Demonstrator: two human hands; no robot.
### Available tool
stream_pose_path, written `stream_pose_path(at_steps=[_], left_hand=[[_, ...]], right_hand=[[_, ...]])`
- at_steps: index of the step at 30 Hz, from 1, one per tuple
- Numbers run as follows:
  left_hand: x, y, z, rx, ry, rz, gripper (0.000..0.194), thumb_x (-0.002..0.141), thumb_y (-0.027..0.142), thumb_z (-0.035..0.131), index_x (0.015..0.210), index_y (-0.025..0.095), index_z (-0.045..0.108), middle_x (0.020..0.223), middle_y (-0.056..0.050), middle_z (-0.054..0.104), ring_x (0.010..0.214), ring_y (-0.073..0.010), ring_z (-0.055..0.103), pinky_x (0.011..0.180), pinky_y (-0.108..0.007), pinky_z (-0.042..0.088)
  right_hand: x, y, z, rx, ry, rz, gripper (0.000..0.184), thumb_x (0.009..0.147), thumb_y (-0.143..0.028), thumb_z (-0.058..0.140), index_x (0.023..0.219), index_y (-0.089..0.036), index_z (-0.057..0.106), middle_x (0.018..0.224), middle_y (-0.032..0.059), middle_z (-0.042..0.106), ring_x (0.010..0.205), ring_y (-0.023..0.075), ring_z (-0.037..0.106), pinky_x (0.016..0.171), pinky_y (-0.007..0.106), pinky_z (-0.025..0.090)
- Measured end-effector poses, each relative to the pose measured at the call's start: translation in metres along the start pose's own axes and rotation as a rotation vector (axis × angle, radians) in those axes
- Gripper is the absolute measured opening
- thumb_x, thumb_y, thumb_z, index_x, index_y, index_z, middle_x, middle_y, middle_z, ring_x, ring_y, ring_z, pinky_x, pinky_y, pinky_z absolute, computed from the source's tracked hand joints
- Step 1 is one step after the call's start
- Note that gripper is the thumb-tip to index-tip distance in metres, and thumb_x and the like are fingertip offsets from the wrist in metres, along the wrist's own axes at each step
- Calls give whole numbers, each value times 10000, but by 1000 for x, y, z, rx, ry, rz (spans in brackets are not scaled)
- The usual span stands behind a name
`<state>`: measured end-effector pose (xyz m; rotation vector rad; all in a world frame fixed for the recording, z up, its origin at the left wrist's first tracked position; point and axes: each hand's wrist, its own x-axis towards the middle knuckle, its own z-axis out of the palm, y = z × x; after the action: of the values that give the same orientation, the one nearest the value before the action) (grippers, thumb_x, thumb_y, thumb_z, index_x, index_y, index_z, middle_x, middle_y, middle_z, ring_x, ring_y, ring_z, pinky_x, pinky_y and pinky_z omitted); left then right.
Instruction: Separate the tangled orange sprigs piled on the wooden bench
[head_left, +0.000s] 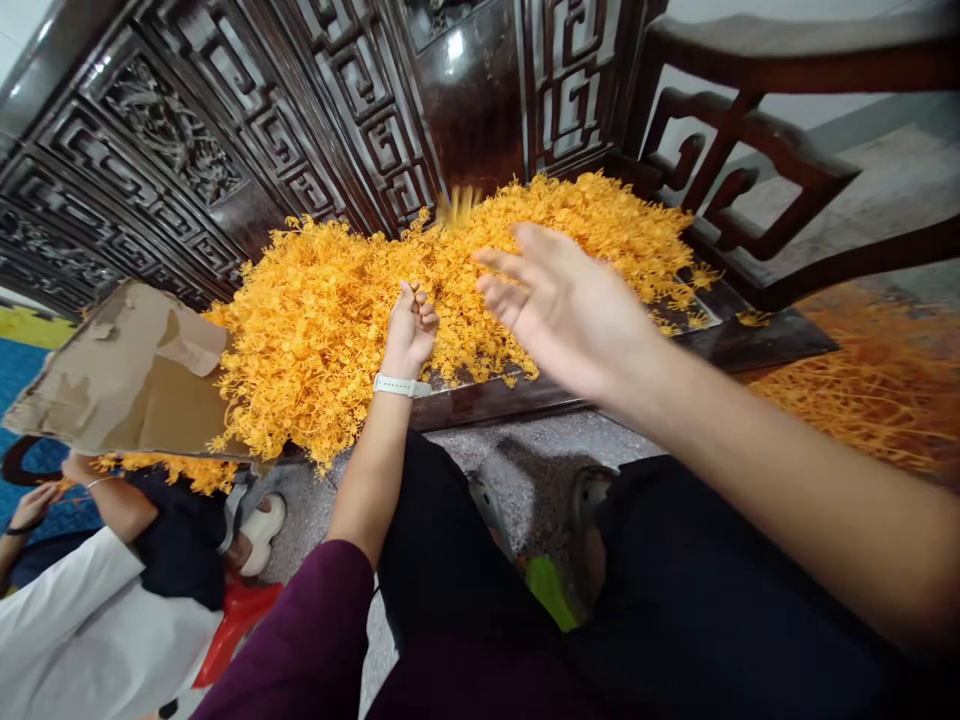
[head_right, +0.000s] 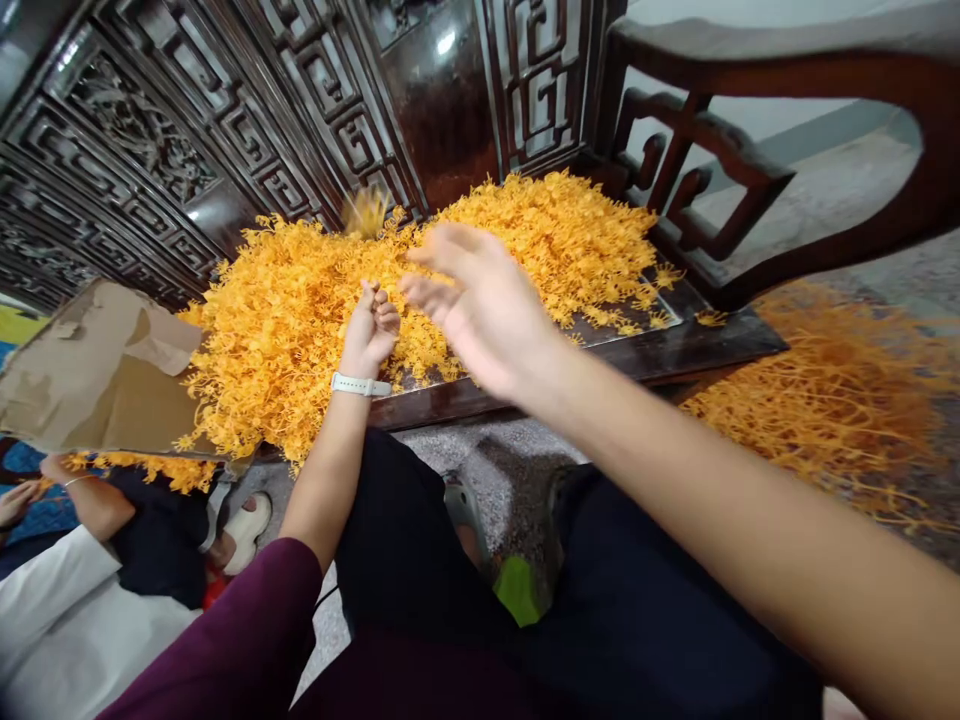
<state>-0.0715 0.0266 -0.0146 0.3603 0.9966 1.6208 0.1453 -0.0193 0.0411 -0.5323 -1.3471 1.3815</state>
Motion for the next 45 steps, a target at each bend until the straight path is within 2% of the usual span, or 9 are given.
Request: stream_pose_path(at_steps=[3,6,12,16,25,28,33,39,45], left_hand=[[3,1,0,-51,-64,-30,316,1130,327,409,887,170,536,655,60,449,449,-30,400,417,-110,327],[4,-1,1,-93,-149,-55,338,1137,347,392,886,173,537,640,65,423,434,-38,375,404,-126,295],[-24,-11,8,-82,-280,33,347,1138,217,357,877,180,582,603,59,321,389,-51,236,372,-158,210],[-35,-12,15,26,-224,129,333,1126,275,422,864,200,612,598,45,331,396,-62,235,379,-164,241],[-12,14,-2,-21,-224,152,446,1156,317,308,867,198,625,568,62,282,370,-61,221,359,-179,220],[-10,15,-4,-19,-197,132,444,1157,306,308,859,193,618,563,66,282,365,-54,231,359,-174,218],[-14,9,2,-25,-239,64,400,1152,312,339,883,193,610,551,69,311,357,-54,243,351,-176,212],[-7,12,0,-61,-157,66,409,1153,317,317,851,197,565,509,74,287,343,-72,208,331,-191,198],[0,13,-5,-73,-35,84,421,1157,265,301,811,183,528,515,86,229,360,-61,171,354,-179,165]], right_hand=[[22,14,-18,155,330,304,211,982,-374,554,849,-216,599,821,50,612,746,177,595,652,296,533],[18,38,-20,164,253,509,109,894,-288,603,911,-197,546,902,77,614,716,166,537,618,302,466],[8,70,-14,-578,-212,106,292,864,-369,744,1038,-159,639,1105,122,667,997,232,578,870,378,464],[7,69,-20,-652,-484,129,182,932,-322,693,895,-148,652,847,40,654,771,164,544,736,312,403],[2,51,-20,-699,-244,129,110,962,-195,621,857,-165,606,808,18,618,762,156,515,728,305,342],[0,50,-19,-644,-278,82,110,987,-269,618,931,-177,597,841,20,622,747,155,504,718,304,343],[-4,55,-13,-751,-342,168,476,869,-444,769,1203,-157,588,807,22,618,694,178,507,656,304,331],[-1,52,-7,-816,-361,195,204,954,-242,571,1108,-160,678,708,17,622,659,176,515,659,308,315],[-12,40,17,-946,-360,137,190,975,-234,496,1070,-143,633,739,71,651,633,198,518,622,326,280]])
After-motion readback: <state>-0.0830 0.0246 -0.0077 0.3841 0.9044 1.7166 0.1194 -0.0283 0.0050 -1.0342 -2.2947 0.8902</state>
